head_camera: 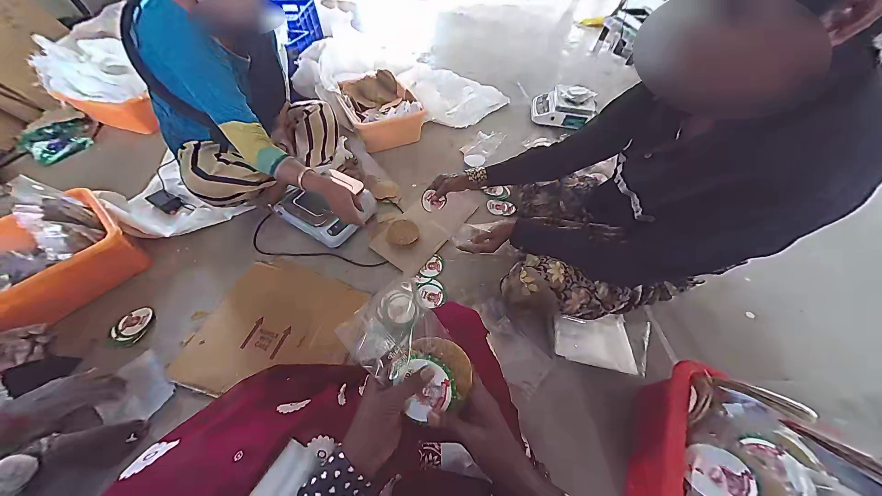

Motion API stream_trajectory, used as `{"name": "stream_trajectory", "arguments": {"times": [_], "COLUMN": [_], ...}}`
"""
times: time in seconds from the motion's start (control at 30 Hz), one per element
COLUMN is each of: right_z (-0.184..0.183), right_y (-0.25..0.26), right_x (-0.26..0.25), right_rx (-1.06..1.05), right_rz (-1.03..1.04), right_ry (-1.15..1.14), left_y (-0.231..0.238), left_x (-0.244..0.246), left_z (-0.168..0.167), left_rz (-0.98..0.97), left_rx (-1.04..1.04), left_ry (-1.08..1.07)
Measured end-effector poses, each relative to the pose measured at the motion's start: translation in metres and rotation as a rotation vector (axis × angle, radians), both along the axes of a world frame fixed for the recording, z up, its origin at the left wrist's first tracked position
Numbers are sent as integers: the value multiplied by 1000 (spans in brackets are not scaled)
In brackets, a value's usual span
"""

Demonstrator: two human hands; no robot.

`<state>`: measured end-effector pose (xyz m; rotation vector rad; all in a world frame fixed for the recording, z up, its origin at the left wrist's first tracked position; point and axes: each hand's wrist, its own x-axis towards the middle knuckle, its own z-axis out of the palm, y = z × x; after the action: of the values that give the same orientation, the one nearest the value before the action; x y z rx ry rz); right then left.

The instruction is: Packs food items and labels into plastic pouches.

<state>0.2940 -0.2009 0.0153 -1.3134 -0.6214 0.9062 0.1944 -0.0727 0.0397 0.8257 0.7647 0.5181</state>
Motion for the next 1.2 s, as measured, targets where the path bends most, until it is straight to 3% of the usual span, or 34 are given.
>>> {"name": "stream_trajectory", "arguments": {"times": [0.2,0.27,0.43,0.63,0.73,0.8,0.93,1.07,1.2], "right_z": [8,8,4,4,5,8,20,33,55], "right_y": [-25,-21,-18,-34,-32,-26,5,40,65], "right_x": [26,20,-1,-19,-12,0,-3,-12,-20], "right_rx": [-102,-70,-164,-389,-373,-256,-113,79,148], "right_rz": [210,255,252,401,522,559,266,133,283], "right_ry": [172,231,198,74,60,120,92,-286,-881], "left_y": [-9,-9,8,-20,-19,-15,-7,-2,13], "left_x": [-46,-55,-68,-99,-107,-106,-93,-91,-97], "left_z": [-11,-15,-15,-23,-28,-30,-26,-46,-59], "left_rz": [-496,-556,-395,-528,-534,-389,-78,-66,-87], "left_rx": [8,8,119,87,78,-34,-354,-485,-508], "left_ry": [75,31,7,166,168,120,-21,-322,-499]}}
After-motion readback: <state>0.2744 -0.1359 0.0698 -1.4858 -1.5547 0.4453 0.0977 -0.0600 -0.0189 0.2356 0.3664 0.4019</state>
